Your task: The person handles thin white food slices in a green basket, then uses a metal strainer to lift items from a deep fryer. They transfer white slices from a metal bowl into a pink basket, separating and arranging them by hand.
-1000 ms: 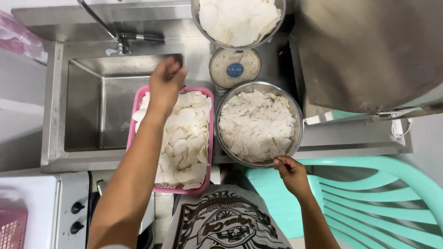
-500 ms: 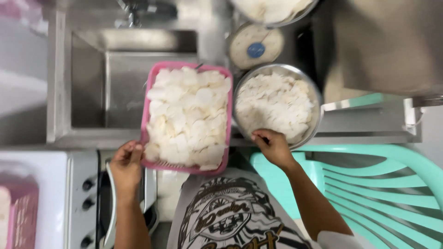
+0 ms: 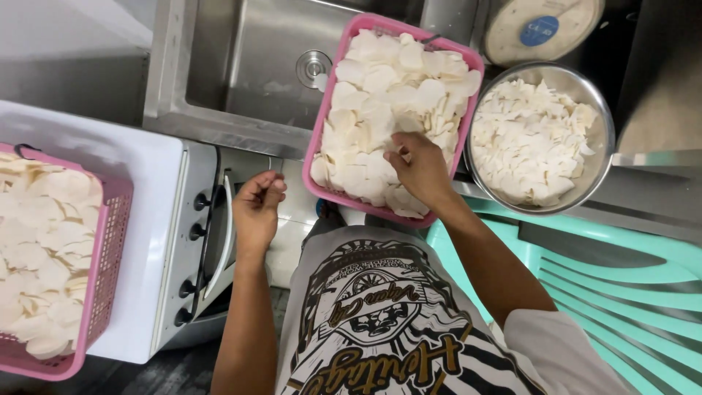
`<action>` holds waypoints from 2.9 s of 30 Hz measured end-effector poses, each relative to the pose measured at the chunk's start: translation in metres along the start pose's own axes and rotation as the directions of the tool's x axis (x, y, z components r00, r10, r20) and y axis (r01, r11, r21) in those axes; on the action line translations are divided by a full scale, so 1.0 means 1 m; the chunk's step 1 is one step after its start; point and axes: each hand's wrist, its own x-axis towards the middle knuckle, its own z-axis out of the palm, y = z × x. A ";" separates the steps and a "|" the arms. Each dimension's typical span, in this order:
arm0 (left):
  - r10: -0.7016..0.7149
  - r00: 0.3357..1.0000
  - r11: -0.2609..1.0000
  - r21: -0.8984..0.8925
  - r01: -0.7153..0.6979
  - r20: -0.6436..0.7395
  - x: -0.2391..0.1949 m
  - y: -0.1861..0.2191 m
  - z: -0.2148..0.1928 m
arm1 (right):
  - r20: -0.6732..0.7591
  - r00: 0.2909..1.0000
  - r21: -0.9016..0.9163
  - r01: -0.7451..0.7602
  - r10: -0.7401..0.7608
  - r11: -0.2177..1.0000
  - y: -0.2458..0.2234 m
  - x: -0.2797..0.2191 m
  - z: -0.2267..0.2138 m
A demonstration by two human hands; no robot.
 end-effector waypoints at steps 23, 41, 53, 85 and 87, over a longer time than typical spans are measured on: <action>-0.049 0.986 0.999 0.015 0.047 0.161 0.017 -0.010 -0.044 | -0.131 0.980 -0.022 -0.156 0.152 0.988 -0.057 0.017 0.072; -0.059 0.942 0.997 0.059 0.042 0.330 0.008 0.013 0.006 | -0.074 0.904 0.067 -0.418 0.422 0.906 -0.001 0.020 0.083; 0.008 0.965 0.996 0.085 -0.031 0.262 0.002 0.007 0.056 | -0.027 0.934 0.658 -0.252 0.357 0.710 0.028 0.019 -0.043; -0.089 0.993 0.992 0.087 0.096 -0.081 -0.018 0.000 0.088 | -0.341 0.923 -0.463 0.002 -0.180 0.887 0.089 0.269 -0.347; -0.092 0.992 0.992 0.079 0.099 -0.088 -0.017 -0.001 0.089 | -0.352 0.906 -0.480 0.043 -0.236 0.876 0.095 0.275 -0.350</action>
